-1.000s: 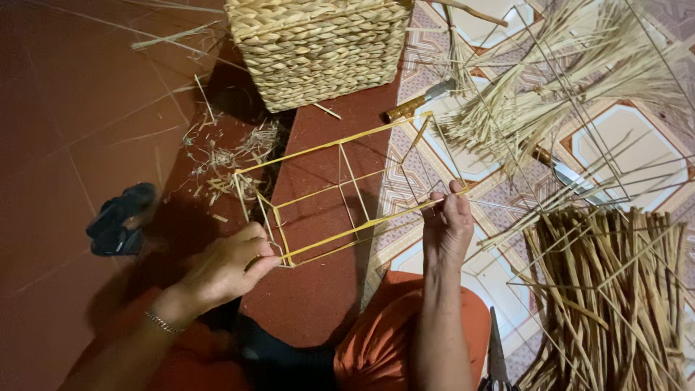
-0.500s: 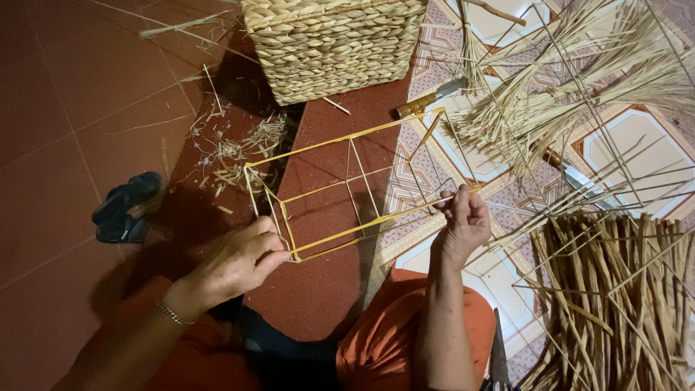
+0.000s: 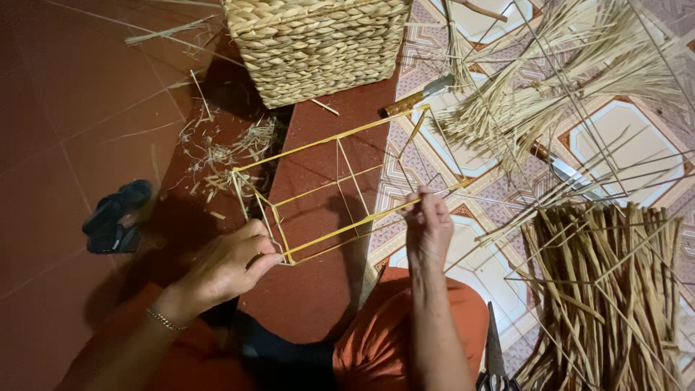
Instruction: The person weaves thin bamboo strips around a rectangular wire frame to form a basket. They repeatedly wrap, tuck, and trim the strips using scissors, building up the basket walls layer by layer.
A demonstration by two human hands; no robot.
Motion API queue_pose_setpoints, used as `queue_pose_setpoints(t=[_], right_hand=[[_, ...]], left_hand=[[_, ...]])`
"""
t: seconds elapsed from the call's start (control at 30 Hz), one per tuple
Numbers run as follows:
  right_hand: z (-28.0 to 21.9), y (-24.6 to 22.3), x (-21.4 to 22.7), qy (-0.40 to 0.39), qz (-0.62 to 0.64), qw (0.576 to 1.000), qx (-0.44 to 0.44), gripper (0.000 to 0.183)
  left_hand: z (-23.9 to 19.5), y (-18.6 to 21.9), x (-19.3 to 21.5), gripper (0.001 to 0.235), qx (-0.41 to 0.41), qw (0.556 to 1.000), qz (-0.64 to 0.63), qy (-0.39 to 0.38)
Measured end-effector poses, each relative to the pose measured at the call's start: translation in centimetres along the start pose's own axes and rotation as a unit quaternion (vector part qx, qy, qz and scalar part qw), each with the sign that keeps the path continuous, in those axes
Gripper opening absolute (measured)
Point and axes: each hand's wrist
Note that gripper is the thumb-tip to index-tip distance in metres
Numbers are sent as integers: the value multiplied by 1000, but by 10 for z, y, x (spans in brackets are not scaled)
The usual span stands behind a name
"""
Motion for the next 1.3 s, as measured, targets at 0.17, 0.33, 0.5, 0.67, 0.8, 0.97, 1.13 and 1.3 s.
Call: queue_pose_setpoints(t=[0.17, 0.33, 0.5, 0.67, 0.8, 0.97, 1.13, 1.3], right_hand=[[-3, 8, -1, -58, 44, 996, -48, 14], [10, -21, 8, -29, 86, 996, -15, 19], [16, -31, 22, -15, 193, 980, -45, 22], [31, -24, 28, -15, 310, 947, -83, 11], [29, -24, 25, 2, 198, 979, -48, 10], [8, -12, 9, -59, 103, 991, -66, 20], [-12, 18, 0, -183, 40, 973, -133, 22], [-10, 34, 7, -188, 59, 972, -126, 23]], left_hand=[[0, -3, -2, 21, -27, 999, -10, 13], [0, -4, -3, 21, -30, 999, -6, 9], [1, -1, -2, 21, 10, 1000, -9, 4], [2, 0, 1, 19, -11, 1000, -13, 2], [-1, 0, -2, 20, -22, 1000, 4, 10], [-1, -6, -9, 22, 19, 1000, -4, -4], [1, -7, -13, 16, -18, 1000, -18, 9], [2, -4, -10, 17, 34, 999, -15, -23]])
Point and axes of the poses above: each hand's wrist, its own z-axis towards the middle knuckle, its own x-axis out of the back of the hand, y = z × x, and after that the axes turned 11 degrees about -x, right-handed
